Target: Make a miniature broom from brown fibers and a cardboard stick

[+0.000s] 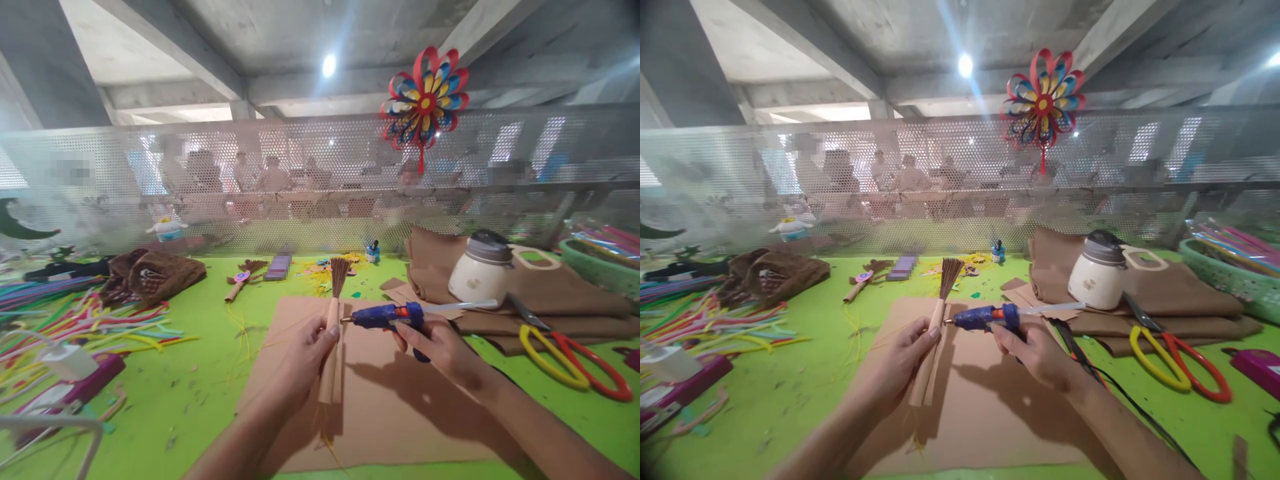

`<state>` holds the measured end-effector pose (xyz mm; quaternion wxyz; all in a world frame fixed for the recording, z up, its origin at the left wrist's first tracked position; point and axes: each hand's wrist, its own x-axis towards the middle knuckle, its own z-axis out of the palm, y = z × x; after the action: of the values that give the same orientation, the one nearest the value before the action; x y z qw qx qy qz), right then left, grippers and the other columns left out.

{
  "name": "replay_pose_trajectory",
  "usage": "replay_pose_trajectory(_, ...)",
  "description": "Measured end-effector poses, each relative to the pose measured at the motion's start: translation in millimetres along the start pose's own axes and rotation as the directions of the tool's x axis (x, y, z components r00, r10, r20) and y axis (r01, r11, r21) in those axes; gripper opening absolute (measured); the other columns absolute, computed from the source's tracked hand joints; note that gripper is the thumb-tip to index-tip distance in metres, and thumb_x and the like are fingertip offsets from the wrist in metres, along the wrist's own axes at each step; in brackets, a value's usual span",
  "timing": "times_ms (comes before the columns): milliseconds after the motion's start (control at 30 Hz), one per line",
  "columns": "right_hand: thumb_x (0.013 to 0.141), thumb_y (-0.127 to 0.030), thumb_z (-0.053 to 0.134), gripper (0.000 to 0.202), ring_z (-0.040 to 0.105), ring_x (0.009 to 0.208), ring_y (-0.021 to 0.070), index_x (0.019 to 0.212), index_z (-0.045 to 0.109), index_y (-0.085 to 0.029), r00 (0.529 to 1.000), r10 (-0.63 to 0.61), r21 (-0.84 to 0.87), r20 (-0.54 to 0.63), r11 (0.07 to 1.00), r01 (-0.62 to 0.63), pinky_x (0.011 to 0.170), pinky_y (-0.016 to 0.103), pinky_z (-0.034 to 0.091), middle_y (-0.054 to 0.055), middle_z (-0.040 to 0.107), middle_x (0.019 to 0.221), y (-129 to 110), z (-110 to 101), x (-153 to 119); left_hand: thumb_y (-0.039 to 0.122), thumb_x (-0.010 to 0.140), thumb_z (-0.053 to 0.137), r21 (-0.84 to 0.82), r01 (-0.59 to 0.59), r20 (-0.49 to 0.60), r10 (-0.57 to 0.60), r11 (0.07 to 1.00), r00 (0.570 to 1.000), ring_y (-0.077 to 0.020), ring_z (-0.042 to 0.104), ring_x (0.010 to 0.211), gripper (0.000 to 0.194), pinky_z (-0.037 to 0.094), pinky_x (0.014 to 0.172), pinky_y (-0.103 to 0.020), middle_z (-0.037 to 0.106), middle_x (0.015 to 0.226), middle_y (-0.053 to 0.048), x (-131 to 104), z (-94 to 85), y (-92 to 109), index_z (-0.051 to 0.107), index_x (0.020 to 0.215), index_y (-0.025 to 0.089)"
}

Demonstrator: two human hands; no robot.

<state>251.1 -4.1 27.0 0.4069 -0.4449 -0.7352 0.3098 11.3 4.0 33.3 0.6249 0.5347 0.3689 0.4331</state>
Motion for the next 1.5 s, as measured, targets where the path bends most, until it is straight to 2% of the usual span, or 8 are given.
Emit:
replay_pose_trajectory(133, 0.092, -0.048, 0.041, 0.043, 0.044, 0.06, 0.0141, 0.063, 0.052, -0.018, 0.998, -0.027, -0.026, -0.052, 0.999, 0.026, 0.058, 0.027, 0.034, 0.001, 0.051, 0.067, -1.9, -1.4, 2.8, 0.046, 0.08, 0.061, -0.012, 0.007, 0.042, -0.007, 1.0, 0.999, -0.0204, 0.062, 0.081, 0.032, 0.047, 0.074, -0.029, 0.067, 0.09, -0.004, -1.7, 0.9, 0.9, 0.062, 0.097, 0.02)
replay_pose_trajectory(300, 0.093, -0.047, 0.04, 0.044, 0.043, 0.061, 0.0147, 0.062, 0.051, -0.018, 0.995, -0.056, -0.04, -0.087, 0.998, 0.053, 0.058, 0.027, 0.034, 0.001, 0.048, 0.065, -5.1, -3.2, 4.3, 0.044, 0.082, 0.06, -0.021, -0.012, 0.067, 0.013, 1.0, 0.998, -0.0205, 0.062, 0.084, 0.029, 0.047, 0.075, -0.03, 0.066, 0.094, -0.005, -3.7, 2.6, 1.7, 0.06, 0.096, 0.019)
replay_pose_trajectory(567, 0.093, -0.045, 0.04, 0.043, 0.046, 0.064, 0.0158, 0.061, 0.05, -0.018, 0.992, -0.06, -0.06, -0.108, 0.997, 0.054, 0.06, 0.028, 0.034, 0.002, 0.051, 0.067, -5.2, -2.9, 2.9, 0.043, 0.084, 0.057, -0.05, 0.001, 0.105, 0.005, 0.999, 0.994, -0.021, 0.062, 0.082, 0.031, 0.049, 0.074, -0.032, 0.065, 0.1, -0.006, -5.0, 2.8, 2.3, 0.059, 0.103, 0.019)
replay_pose_trajectory(767, 0.093, -0.046, 0.04, 0.043, 0.049, 0.066, 0.0159, 0.063, 0.051, -0.018, 0.998, -0.023, -0.015, -0.054, 1.0, 0.023, 0.062, 0.028, 0.035, 0.003, 0.053, 0.068, -3.3, -1.1, 0.1, 0.044, 0.084, 0.057, -0.031, 0.001, 0.106, 0.003, 1.0, 0.994, -0.0218, 0.062, 0.084, 0.036, 0.048, 0.074, -0.031, 0.066, 0.1, -0.007, -3.6, 1.2, 2.4, 0.057, 0.111, 0.019)
replay_pose_trajectory(967, 0.092, -0.048, 0.042, 0.044, 0.045, 0.064, 0.0152, 0.061, 0.047, -0.018, 0.994, -0.014, -0.002, -0.11, 1.0, 0.014, 0.061, 0.028, 0.033, 0.001, 0.048, 0.065, -1.1, -1.3, 2.1, 0.042, 0.085, 0.056, -0.073, 0.03, 0.133, -0.02, 0.997, 0.991, -0.0209, 0.063, 0.086, 0.035, 0.048, 0.076, -0.031, 0.066, 0.101, -0.007, -5.7, 0.9, 3.7, 0.058, 0.111, 0.018)
replay_pose_trajectory(1200, 0.091, -0.05, 0.042, 0.043, 0.041, 0.058, 0.0138, 0.062, 0.047, -0.018, 0.999, 0.051, 0.141, -0.01, 0.989, -0.049, 0.057, 0.028, 0.03, -0.001, 0.043, 0.06, 2.1, 2.4, -3.4, 0.042, 0.087, 0.053, -0.069, 0.028, 0.133, -0.019, 0.997, 0.991, -0.0215, 0.062, 0.089, 0.038, 0.047, 0.079, -0.031, 0.066, 0.102, -0.007, -5.6, -0.6, 5.4, 0.056, 0.118, 0.02)
replay_pose_trajectory(1400, 0.092, -0.048, 0.042, 0.045, 0.044, 0.063, 0.0152, 0.06, 0.048, -0.018, 0.996, -0.018, 0.123, -0.092, 0.992, 0.029, 0.063, 0.029, 0.033, 0.001, 0.046, 0.061, -3.4, 0.6, 3.7, 0.042, 0.088, 0.052, -0.066, 0.023, 0.14, -0.014, 0.998, 0.99, -0.0213, 0.062, 0.09, 0.035, 0.048, 0.077, -0.03, 0.065, 0.106, -0.008, -7.0, 0.6, 6.5, 0.058, 0.114, 0.018)
replay_pose_trajectory(1500, 0.092, -0.049, 0.042, 0.045, 0.043, 0.061, 0.0144, 0.06, 0.049, -0.018, 0.996, 0.007, 0.134, -0.086, 0.991, 0.005, 0.061, 0.029, 0.032, 0.0, 0.046, 0.061, -4.2, 0.4, 2.4, 0.042, 0.088, 0.052, -0.057, 0.015, 0.136, -0.008, 0.998, 0.991, -0.0218, 0.061, 0.094, 0.035, 0.047, 0.079, -0.029, 0.065, 0.105, -0.007, -8.4, 0.8, 7.4, 0.058, 0.114, 0.019)
